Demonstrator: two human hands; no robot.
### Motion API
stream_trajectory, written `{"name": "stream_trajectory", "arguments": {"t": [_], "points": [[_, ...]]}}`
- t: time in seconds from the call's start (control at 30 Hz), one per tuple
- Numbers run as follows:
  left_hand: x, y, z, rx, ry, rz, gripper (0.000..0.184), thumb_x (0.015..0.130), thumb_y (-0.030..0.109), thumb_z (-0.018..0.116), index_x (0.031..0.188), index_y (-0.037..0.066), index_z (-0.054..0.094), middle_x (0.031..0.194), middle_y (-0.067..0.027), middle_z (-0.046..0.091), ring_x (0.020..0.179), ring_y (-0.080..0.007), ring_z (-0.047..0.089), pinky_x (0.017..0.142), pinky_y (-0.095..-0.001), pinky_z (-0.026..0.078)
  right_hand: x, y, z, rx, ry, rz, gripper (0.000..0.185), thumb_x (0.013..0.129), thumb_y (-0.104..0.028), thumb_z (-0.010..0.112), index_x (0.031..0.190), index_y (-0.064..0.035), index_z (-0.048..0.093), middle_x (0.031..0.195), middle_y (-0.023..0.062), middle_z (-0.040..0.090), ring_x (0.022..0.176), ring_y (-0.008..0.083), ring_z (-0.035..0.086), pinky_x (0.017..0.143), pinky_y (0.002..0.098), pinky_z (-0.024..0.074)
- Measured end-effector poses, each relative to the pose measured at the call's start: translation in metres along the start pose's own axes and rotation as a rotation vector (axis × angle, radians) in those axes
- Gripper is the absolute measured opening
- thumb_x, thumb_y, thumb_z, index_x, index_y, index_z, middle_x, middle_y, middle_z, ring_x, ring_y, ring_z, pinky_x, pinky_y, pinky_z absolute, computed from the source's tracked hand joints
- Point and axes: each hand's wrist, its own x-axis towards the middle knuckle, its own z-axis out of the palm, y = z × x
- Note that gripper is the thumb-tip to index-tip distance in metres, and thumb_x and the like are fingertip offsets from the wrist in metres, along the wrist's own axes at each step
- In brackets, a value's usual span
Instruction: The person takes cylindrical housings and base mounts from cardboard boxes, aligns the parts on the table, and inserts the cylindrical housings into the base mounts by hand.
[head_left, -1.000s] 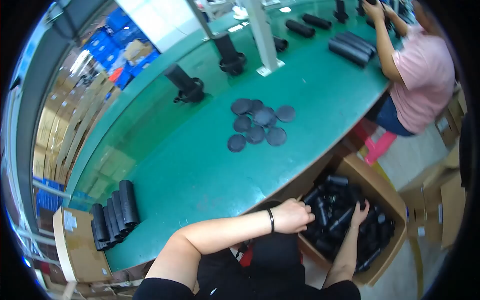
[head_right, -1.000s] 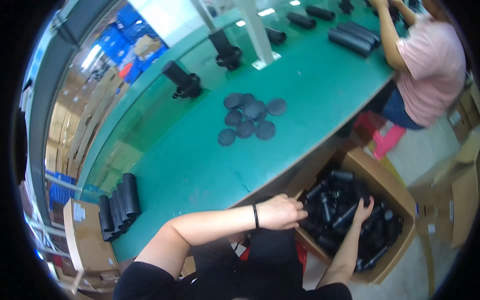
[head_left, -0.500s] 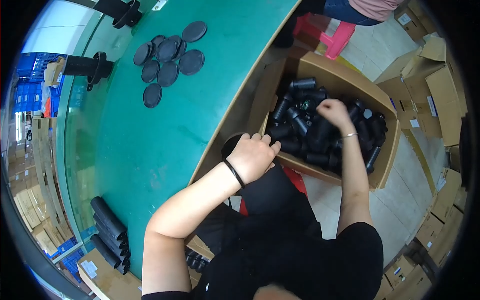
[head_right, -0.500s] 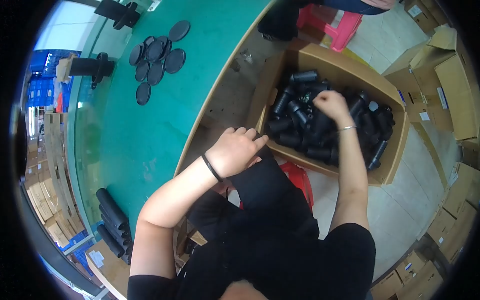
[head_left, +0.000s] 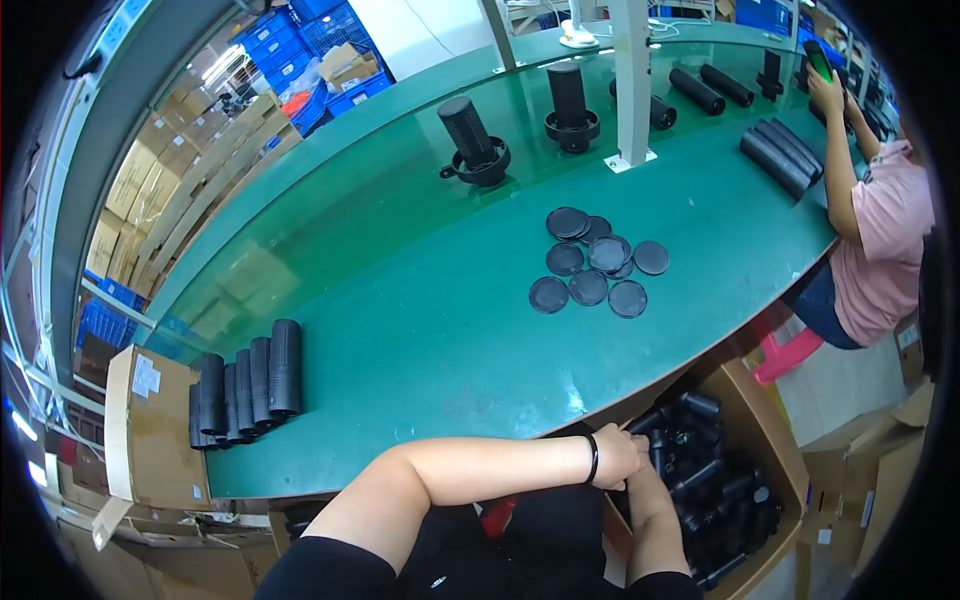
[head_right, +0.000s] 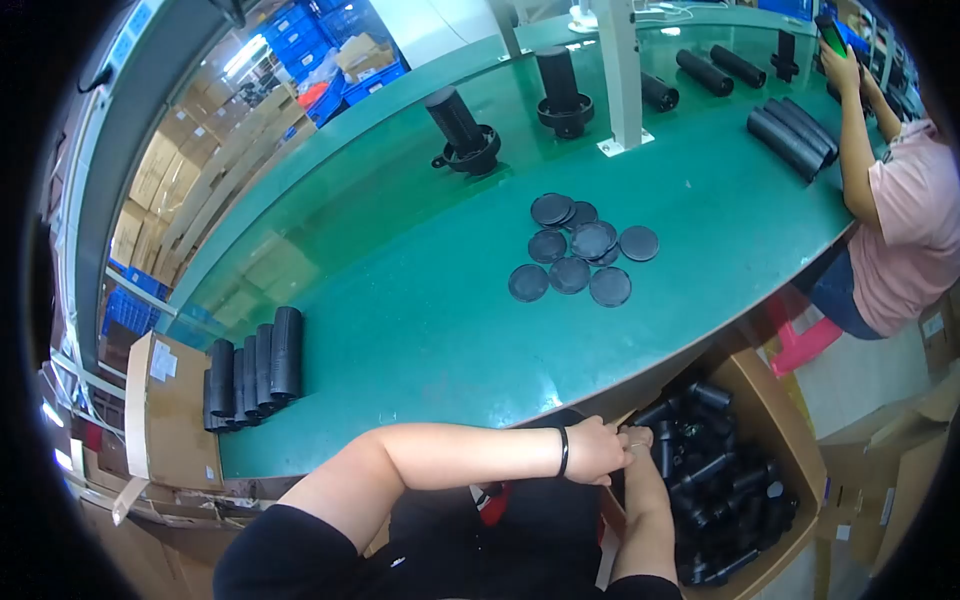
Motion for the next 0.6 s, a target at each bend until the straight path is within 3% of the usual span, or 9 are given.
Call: {"name": "stream_trajectory", "arguments": {"t": [0.17,0.2,0.4,0.6], "points": [[0.0,-0.004,0.002,-0.066,0.021,0.042,0.049,0.078,0.036,0.069,0.118,0.01,0.057,0.119,-0.0126,0.059,0.11,-0.0289,0.058,0.083,-0.0446,0.048,-0.033,0.006,-0.017,-0.073,-0.047,-0.064,0.042,0.078,-0.04,0.063,0.112,-0.0166,0.058,0.101,0.0108,0.068,0.095,0.0243,0.066,0.08,0.0368,0.0501],[0.007,-0.007,0.015,-0.056,0.107,0.029,0.043,0.076,0.042,0.069,0.11,0.015,0.063,0.108,-0.0108,0.063,0.104,-0.029,0.061,0.081,-0.0441,0.049,-0.037,0.008,-0.021,-0.084,-0.053,-0.075,0.042,0.077,-0.04,0.063,0.112,-0.0168,0.058,0.101,0.011,0.068,0.095,0.0245,0.066,0.08,0.0369,0.0502],[0.008,0.001,0.003,-0.038,-0.045,-0.073,0.041,0.07,0.037,0.074,0.107,0.02,0.068,0.11,-0.0063,0.065,0.105,-0.0254,0.062,0.083,-0.0418,0.05,-0.065,0.015,-0.046,-0.137,-0.054,-0.154,0.046,0.076,-0.042,0.065,0.114,-0.018,0.057,0.1,0.0123,0.068,0.093,0.0261,0.066,0.079,0.0379,0.0508],[0.012,0.0,0.015,-0.029,0.01,-0.099,0.044,0.066,0.033,0.077,0.107,0.019,0.068,0.116,-0.0033,0.063,0.108,-0.0216,0.06,0.09,-0.0393,0.045,-0.091,0.016,-0.07,-0.169,-0.034,-0.207,0.05,0.074,-0.044,0.067,0.116,-0.0192,0.055,0.099,0.0136,0.068,0.092,0.0277,0.066,0.078,0.0388,0.0515]]}}
